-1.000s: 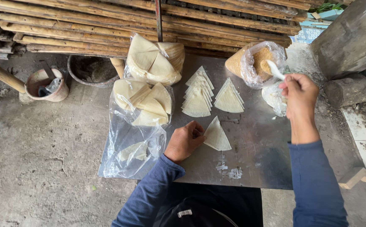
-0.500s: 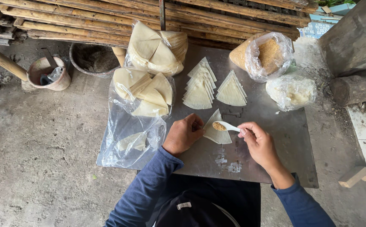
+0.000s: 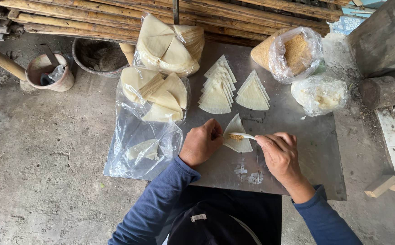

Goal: The person repeatedly takes a triangular wrapper, scoops a granular filling into it with a plastic spoon, and folds the wrapper into a small triangular packet. The finished packets are stacked on the metal table. The person handles wrappers, filling, and a spoon throughout the clip.

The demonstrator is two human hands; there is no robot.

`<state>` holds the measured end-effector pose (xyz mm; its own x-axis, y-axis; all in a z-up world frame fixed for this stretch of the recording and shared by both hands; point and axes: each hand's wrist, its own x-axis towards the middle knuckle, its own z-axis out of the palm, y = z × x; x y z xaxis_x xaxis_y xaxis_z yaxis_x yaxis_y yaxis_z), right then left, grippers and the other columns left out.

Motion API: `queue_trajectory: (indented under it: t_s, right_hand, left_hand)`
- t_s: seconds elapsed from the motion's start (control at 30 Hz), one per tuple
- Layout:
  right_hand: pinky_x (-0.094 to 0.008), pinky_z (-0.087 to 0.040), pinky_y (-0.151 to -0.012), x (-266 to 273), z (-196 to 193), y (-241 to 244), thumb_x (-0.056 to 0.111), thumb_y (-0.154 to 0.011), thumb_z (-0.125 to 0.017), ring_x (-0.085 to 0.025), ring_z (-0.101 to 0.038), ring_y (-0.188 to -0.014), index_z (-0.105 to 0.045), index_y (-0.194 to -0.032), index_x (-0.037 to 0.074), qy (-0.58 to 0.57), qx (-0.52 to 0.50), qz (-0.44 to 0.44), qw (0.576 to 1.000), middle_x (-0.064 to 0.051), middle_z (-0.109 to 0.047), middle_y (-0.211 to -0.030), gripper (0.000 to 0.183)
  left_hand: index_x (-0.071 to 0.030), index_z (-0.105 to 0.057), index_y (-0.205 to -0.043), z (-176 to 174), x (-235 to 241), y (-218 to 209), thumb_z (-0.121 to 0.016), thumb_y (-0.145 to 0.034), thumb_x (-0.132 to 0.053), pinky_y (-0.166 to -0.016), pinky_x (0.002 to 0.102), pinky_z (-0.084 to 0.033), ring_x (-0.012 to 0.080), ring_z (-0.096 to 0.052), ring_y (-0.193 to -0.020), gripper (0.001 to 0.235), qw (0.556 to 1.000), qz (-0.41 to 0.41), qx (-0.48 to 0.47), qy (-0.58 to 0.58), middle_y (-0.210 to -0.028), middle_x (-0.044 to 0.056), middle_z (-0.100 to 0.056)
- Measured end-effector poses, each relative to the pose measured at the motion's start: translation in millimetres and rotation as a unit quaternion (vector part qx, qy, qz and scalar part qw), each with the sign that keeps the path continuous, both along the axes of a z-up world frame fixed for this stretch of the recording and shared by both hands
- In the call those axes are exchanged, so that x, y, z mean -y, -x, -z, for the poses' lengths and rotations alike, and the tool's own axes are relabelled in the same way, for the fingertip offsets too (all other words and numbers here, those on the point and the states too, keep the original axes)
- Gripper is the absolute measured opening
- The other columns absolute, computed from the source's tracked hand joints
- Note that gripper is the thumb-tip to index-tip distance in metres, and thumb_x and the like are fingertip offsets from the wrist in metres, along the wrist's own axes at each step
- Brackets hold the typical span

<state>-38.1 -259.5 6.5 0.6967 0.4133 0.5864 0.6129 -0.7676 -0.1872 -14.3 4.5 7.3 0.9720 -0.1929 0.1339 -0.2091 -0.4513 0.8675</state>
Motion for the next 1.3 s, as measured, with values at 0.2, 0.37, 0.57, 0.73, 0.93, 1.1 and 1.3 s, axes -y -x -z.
queue_trajectory:
  t_s: [0.2,0.37,0.57,0.73,0.93,1.1,1.3]
  right_hand:
    - [-0.037,-0.041,-0.087,0.9,2.8,-1.4,0.004,-0.092,-0.072,-0.023,-0.062,-0.096,-0.070,-0.114,0.012,-0.024,-0.011,0.004,1.000,-0.001,-0.075,-0.107,0.023]
    - [-0.038,-0.039,-0.086,-0.6,1.1,0.0,0.006,-0.092,-0.073,-0.022,-0.062,-0.093,-0.071,-0.113,0.012,-0.010,-0.004,0.008,1.000,0.000,-0.075,-0.104,0.022]
    - [-0.038,-0.041,-0.087,0.2,6.0,-2.2,0.010,-0.097,-0.068,-0.021,-0.064,-0.089,-0.071,-0.111,0.012,-0.060,-0.080,0.033,0.994,0.000,-0.075,-0.095,0.014]
    - [-0.029,-0.050,-0.080,6.2,10.1,-7.3,0.010,-0.102,-0.064,-0.013,-0.068,-0.086,-0.070,-0.110,0.008,-0.196,-0.192,0.055,0.960,-0.002,-0.075,-0.091,0.011]
    - [-0.024,-0.042,-0.063,34.4,-22.2,-28.4,0.007,-0.104,-0.063,-0.007,-0.055,-0.073,-0.071,-0.112,0.005,-0.352,-0.286,0.085,0.887,-0.003,-0.072,-0.092,0.012]
    - [-0.021,-0.054,-0.081,81.5,-58.4,-88.7,-0.006,-0.113,-0.054,-0.007,-0.068,-0.090,-0.066,-0.116,0.002,-0.230,-0.066,0.107,0.965,-0.008,-0.072,-0.105,0.015]
    - [-0.052,-0.043,-0.094,72.8,-55.8,-170.6,0.014,-0.111,-0.068,-0.027,-0.065,-0.095,-0.073,-0.116,0.010,0.064,0.072,0.241,0.966,-0.009,-0.075,-0.104,0.008]
  left_hand:
    - [-0.007,-0.064,-0.095,-0.3,0.8,0.6,-0.075,-0.081,-0.012,-0.066,0.037,-0.059,0.0269,-0.075,-0.074,0.018,1.000,-0.006,0.007,-0.005,-0.079,0.010,-0.073]
    - [-0.007,-0.064,-0.096,-0.5,0.0,0.5,-0.074,-0.082,-0.011,-0.066,0.037,-0.059,0.0261,-0.076,-0.073,0.018,1.000,-0.001,0.007,-0.001,-0.079,0.010,-0.073]
    - [-0.006,-0.063,-0.096,-0.9,0.1,0.4,-0.074,-0.082,-0.011,-0.066,0.036,-0.059,0.0250,-0.076,-0.073,0.019,1.000,0.003,0.001,0.001,-0.080,0.010,-0.074]
    - [-0.005,-0.063,-0.095,-2.5,0.2,0.2,-0.075,-0.082,-0.011,-0.066,0.035,-0.059,0.0252,-0.076,-0.073,0.018,1.000,0.008,-0.002,0.005,-0.080,0.011,-0.074]
    - [-0.007,-0.063,-0.094,-4.4,1.1,3.8,-0.074,-0.085,-0.012,-0.065,0.036,-0.059,0.0264,-0.076,-0.074,0.015,0.999,0.007,0.035,0.010,-0.081,0.010,-0.074]
    - [-0.009,-0.063,-0.095,-7.6,3.7,5.4,-0.073,-0.087,-0.013,-0.064,0.036,-0.059,0.0264,-0.076,-0.073,0.013,0.998,0.002,0.065,0.008,-0.085,0.010,-0.073]
    - [-0.009,-0.062,-0.101,-8.1,3.2,5.5,-0.070,-0.090,-0.010,-0.066,0.039,-0.058,0.0327,-0.073,-0.079,0.013,0.991,0.045,0.129,-0.013,-0.093,0.011,-0.073]
